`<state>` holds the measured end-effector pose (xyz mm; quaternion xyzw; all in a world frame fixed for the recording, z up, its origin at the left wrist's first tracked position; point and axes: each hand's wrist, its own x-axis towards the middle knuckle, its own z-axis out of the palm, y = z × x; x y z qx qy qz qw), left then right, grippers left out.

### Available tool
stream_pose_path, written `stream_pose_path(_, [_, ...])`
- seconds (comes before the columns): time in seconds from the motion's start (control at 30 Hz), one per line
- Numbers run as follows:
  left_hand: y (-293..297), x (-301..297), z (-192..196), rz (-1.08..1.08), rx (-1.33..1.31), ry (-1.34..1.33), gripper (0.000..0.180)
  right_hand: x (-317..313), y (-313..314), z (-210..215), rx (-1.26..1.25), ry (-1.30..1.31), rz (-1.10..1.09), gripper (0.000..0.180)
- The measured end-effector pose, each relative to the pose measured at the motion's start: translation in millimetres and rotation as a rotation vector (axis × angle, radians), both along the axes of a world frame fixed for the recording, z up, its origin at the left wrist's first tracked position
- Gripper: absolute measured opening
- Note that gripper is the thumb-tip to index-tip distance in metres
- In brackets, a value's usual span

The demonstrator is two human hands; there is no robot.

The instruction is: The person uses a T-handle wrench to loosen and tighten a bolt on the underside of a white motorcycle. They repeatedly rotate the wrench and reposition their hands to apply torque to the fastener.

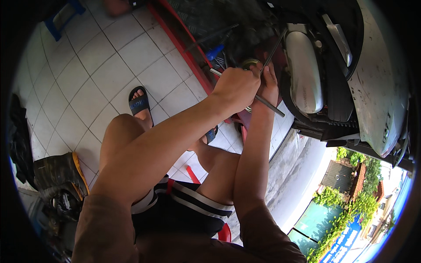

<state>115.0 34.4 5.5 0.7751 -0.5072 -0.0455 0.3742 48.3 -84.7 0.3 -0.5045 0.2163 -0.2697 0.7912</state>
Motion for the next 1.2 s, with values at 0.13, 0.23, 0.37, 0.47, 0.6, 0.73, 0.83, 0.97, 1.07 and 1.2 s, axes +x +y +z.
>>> stream_pose_path(0.13, [1,3,2,0.080,-0.025,-0.084,0.027,3,2,0,0.021,-0.010,0.033,0.045])
stream_pose_path(0.23, [0,11,6,0.112,-0.028,-0.117,0.028,10,7,1,0.078,-0.071,0.067,0.047])
stream_pose_path(0.37, [10,41,8,0.108,-0.012,-0.110,0.021,30,17,2,0.085,-0.114,0.108,0.050])
stream_pose_path(0.47, [21,66,13,0.143,0.010,-0.101,0.009,41,21,1,0.035,-0.080,0.157,0.052])
stream_pose_path(0.6, [26,96,-1,0.277,0.063,-0.206,0.016,53,30,6,-0.047,-0.031,0.265,0.054])
stream_pose_path(0.73, [26,112,-8,0.342,-0.183,-0.206,0.016,51,30,7,-0.078,0.011,0.268,0.054])
stream_pose_path(0.83, [22,107,5,0.368,-0.249,0.203,0.018,45,24,5,-0.046,0.020,0.260,0.054])
stream_pose_path(0.97, [14,99,1,0.399,-0.282,0.304,0.020,39,19,-2,-0.018,0.025,0.253,0.051])
stream_pose_path(1.07, [13,90,-1,0.371,-0.260,0.266,0.018,40,20,2,-0.024,0.061,0.258,0.050])
stream_pose_path(1.2, [13,81,7,0.257,-0.176,0.349,0.018,43,20,0,0.031,0.019,0.223,0.047])
